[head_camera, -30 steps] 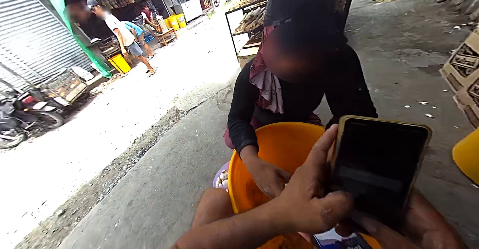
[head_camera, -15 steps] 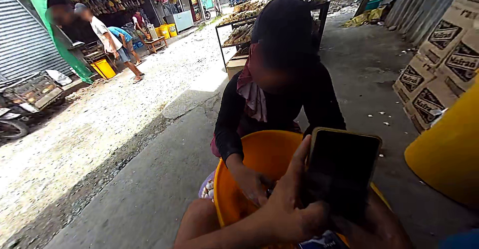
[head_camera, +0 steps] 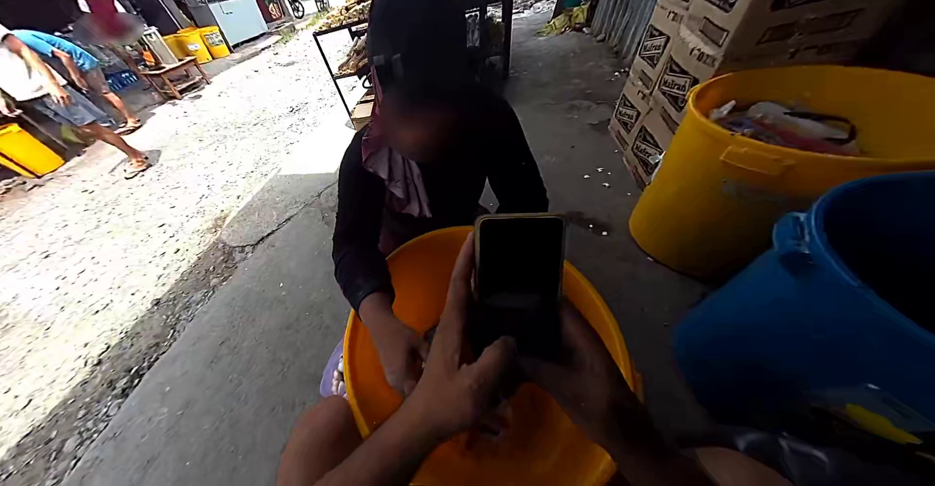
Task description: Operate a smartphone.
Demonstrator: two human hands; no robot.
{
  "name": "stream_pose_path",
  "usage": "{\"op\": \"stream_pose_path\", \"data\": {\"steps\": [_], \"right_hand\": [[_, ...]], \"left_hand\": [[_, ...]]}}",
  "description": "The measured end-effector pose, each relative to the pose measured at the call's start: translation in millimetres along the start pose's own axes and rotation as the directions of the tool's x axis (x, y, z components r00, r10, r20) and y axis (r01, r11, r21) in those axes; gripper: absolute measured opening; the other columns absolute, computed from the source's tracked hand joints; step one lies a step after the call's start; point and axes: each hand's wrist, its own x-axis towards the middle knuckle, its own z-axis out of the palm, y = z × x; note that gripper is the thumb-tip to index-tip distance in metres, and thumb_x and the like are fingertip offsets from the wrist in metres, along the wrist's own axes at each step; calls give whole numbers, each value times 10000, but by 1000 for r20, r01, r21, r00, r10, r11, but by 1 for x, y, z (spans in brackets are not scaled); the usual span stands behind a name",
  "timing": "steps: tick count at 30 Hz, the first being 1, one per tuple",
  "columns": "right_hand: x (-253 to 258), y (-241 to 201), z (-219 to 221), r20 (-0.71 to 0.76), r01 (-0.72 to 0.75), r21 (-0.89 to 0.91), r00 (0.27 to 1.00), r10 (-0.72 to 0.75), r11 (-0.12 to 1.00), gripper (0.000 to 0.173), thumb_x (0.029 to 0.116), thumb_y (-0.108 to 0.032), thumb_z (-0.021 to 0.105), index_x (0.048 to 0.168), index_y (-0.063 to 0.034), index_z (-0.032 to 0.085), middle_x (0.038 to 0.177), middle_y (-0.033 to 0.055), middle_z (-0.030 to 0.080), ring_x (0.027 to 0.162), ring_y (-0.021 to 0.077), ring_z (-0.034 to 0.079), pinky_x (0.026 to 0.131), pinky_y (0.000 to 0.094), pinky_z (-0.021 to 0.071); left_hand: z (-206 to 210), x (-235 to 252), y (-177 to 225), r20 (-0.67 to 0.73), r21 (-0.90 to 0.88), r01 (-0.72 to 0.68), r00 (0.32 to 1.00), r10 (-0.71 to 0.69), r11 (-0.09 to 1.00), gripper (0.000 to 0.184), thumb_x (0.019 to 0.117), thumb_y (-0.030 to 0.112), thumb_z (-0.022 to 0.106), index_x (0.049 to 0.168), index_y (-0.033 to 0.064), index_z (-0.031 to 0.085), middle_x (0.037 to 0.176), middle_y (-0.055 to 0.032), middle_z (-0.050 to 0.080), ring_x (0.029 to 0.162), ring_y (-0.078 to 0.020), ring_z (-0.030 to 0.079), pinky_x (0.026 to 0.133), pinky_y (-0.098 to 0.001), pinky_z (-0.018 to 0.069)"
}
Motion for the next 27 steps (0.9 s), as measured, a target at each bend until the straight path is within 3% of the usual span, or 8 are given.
{"op": "stream_pose_path", "data": {"steps": [4, 8, 12, 27], "right_hand": [[2, 2, 1, 20, -15, 41, 1000, 14, 999, 656, 905, -19, 693, 1467, -33, 354, 1269, 141, 629, 1077, 271, 692, 812, 419, 649], [2, 2, -1, 30, 5, 36, 1000, -6, 999, 705, 910, -18, 688, 1496, 24, 297, 1317, 141, 608, 1157, 237, 659, 960, 398, 596], [4, 1, -1, 37, -2, 39, 999, 1, 999, 701, 907, -1, 668, 1485, 55, 276, 1328, 147, 590, 1192, 224, 636, 1009, 391, 566], [5, 2, -2, 35, -26, 55, 999, 24, 998, 689, 898, 30, 634, 1485, 50, 273, 1320, 161, 585, 1181, 241, 642, 992, 399, 576]], "left_hand": [[-1, -1, 0, -24, 15, 15, 1000, -15, 1000, 937, 898, 32, 576, 1634, 40, -4, 1523, -205, 444, 1320, -233, 560, 1095, -398, 505], [-3, -3, -3, -26, 40, 29, 999, -28, 999, 957, 884, 54, 588, 1655, 143, 29, 1538, -163, 441, 1330, -211, 547, 1107, -398, 490], [-5, -3, -3, -28, 14, 71, 997, -70, 997, 987, 864, 44, 585, 1661, 236, 35, 1489, -142, 503, 1285, -229, 583, 1065, -419, 520], [-6, 1, -2, -16, -25, 97, 995, -97, 995, 1001, 851, 21, 560, 1658, 268, 21, 1453, -149, 518, 1239, -238, 610, 1026, -420, 543]]}}
